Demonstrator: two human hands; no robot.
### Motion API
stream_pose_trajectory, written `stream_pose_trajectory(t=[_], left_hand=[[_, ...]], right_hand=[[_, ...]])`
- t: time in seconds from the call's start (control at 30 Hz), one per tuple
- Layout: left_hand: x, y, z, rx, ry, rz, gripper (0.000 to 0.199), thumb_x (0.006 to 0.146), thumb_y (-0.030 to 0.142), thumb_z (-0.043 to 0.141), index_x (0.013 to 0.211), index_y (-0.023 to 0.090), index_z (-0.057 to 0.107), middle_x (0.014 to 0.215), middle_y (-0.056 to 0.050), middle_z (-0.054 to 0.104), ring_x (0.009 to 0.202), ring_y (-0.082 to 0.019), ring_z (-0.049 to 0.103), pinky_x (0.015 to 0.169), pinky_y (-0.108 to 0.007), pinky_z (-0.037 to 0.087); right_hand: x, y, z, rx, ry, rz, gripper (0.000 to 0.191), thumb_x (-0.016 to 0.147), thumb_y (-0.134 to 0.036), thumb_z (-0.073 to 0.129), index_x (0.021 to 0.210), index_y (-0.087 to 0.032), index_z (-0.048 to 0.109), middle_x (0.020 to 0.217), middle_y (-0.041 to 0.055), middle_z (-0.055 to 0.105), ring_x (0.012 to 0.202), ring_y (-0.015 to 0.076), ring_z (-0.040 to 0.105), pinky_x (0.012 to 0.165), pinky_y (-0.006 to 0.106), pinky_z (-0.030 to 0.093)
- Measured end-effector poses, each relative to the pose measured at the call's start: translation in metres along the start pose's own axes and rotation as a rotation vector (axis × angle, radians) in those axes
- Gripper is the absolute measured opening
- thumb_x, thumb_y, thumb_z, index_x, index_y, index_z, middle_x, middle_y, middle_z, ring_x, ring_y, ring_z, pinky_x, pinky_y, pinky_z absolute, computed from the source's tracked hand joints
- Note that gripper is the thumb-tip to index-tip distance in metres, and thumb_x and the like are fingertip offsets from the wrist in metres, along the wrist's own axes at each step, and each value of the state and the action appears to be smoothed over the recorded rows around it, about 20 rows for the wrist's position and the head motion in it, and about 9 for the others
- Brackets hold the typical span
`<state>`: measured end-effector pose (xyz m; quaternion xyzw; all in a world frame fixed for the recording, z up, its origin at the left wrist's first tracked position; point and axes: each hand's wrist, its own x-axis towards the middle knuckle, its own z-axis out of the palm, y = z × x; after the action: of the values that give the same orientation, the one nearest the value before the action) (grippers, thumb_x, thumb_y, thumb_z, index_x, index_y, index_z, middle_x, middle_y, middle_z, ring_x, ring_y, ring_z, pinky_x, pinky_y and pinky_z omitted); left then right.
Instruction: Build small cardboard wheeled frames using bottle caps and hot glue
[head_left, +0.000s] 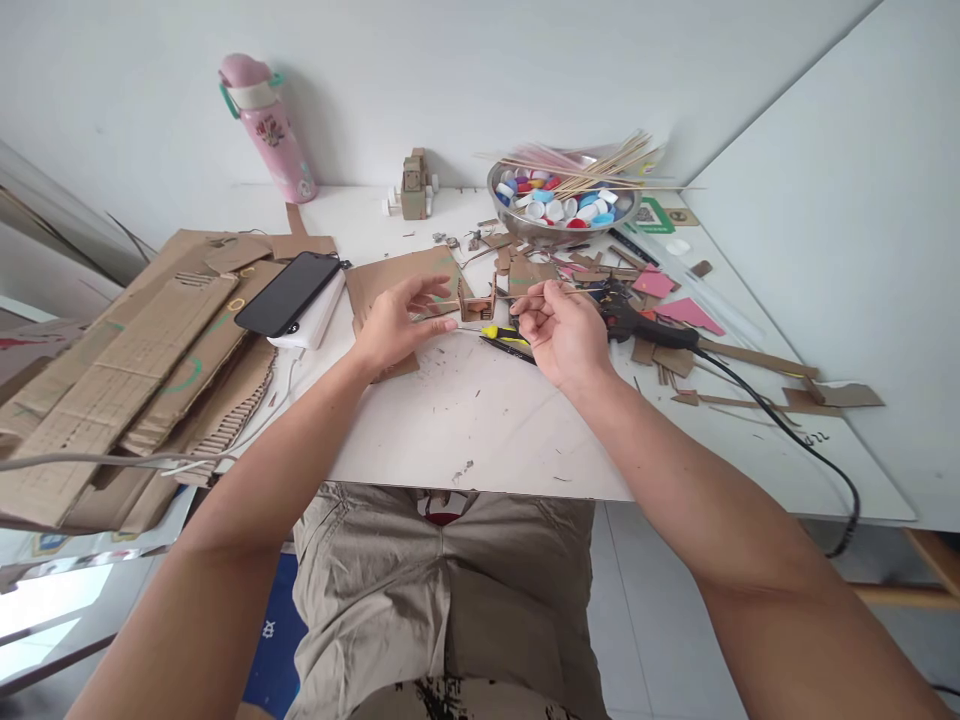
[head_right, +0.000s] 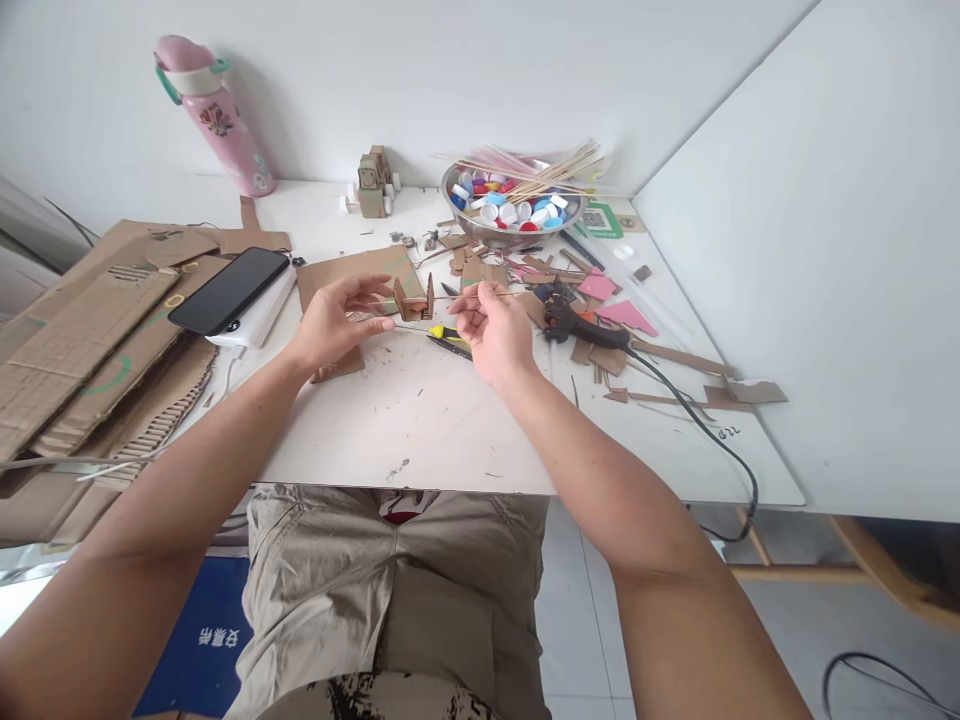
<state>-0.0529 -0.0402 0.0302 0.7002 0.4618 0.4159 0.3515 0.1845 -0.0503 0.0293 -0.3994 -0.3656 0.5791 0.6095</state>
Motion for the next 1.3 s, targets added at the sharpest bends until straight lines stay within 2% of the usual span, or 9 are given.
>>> stream_pose_trajectory(t=[0.1, 0.27, 0.5, 0.83, 1.0, 1.13, 1.3], left_hand=[[-0.002, 0.001, 0.005, 0.001, -0.038, 0.01, 0.082, 0.07, 0.057, 0.101, 0.141, 0.023, 0.077, 0.129, -0.011, 0.085, 0.104, -0.026, 0.084, 0.103, -0.041, 0.066], [-0.004, 0.005, 0.014, -0.011, -0.01, -0.008, 0.054, 0.08, 0.051, 0.094, 0.124, 0.021, 0.083, 0.122, -0.011, 0.088, 0.114, -0.03, 0.083, 0.101, -0.04, 0.068], [-0.002, 0.008, 0.011, -0.019, 0.022, -0.02, 0.044, 0.078, 0.045, 0.094, 0.112, 0.021, 0.083, 0.121, -0.009, 0.088, 0.104, -0.027, 0.084, 0.102, -0.041, 0.068], [-0.003, 0.008, 0.01, -0.041, 0.023, -0.041, 0.045, 0.075, 0.043, 0.097, 0.112, 0.021, 0.084, 0.122, -0.011, 0.088, 0.111, -0.03, 0.084, 0.103, -0.042, 0.068], [-0.003, 0.008, 0.01, -0.067, 0.016, -0.061, 0.046, 0.075, 0.043, 0.096, 0.113, 0.02, 0.083, 0.119, -0.011, 0.089, 0.104, -0.029, 0.086, 0.1, -0.041, 0.069], [-0.003, 0.008, 0.01, -0.061, 0.012, -0.063, 0.046, 0.075, 0.042, 0.095, 0.113, 0.019, 0.083, 0.123, -0.013, 0.088, 0.103, -0.029, 0.086, 0.1, -0.042, 0.069], [-0.002, 0.009, 0.009, -0.064, 0.007, -0.054, 0.045, 0.074, 0.043, 0.097, 0.11, 0.021, 0.084, 0.123, -0.012, 0.088, 0.111, -0.031, 0.085, 0.105, -0.044, 0.068]], right_hand=[[-0.002, 0.001, 0.002, -0.002, -0.024, 0.012, 0.039, 0.105, -0.041, 0.076, 0.077, -0.025, 0.055, 0.065, -0.0032, 0.066, 0.051, 0.0104, 0.058, 0.05, 0.022, 0.044], [-0.003, 0.0, 0.002, -0.017, -0.03, 0.025, 0.04, 0.103, -0.044, 0.079, 0.078, -0.025, 0.055, 0.065, -0.0035, 0.066, 0.051, 0.0107, 0.058, 0.049, 0.022, 0.045], [-0.001, -0.002, 0.003, 0.026, 0.042, 0.046, 0.038, 0.105, -0.038, 0.076, 0.074, -0.025, 0.056, 0.062, -0.0027, 0.065, 0.054, 0.0111, 0.059, 0.048, 0.021, 0.044], [0.001, -0.003, -0.002, -0.006, 0.029, 0.05, 0.038, 0.102, -0.037, 0.08, 0.074, -0.026, 0.057, 0.064, -0.002, 0.065, 0.06, 0.0127, 0.065, 0.05, 0.021, 0.049], [0.001, -0.003, 0.0, 0.026, 0.058, 0.067, 0.038, 0.104, -0.032, 0.077, 0.073, -0.024, 0.057, 0.063, -0.0019, 0.064, 0.063, 0.0122, 0.068, 0.05, 0.019, 0.048], [0.002, -0.002, -0.001, 0.013, 0.044, 0.059, 0.038, 0.102, -0.036, 0.081, 0.075, -0.025, 0.057, 0.064, -0.0021, 0.064, 0.066, 0.0136, 0.07, 0.051, 0.019, 0.049], [0.002, 0.0, 0.0, 0.024, 0.05, 0.078, 0.04, 0.105, -0.035, 0.076, 0.073, -0.025, 0.056, 0.064, -0.0011, 0.066, 0.06, 0.012, 0.064, 0.049, 0.02, 0.046]])
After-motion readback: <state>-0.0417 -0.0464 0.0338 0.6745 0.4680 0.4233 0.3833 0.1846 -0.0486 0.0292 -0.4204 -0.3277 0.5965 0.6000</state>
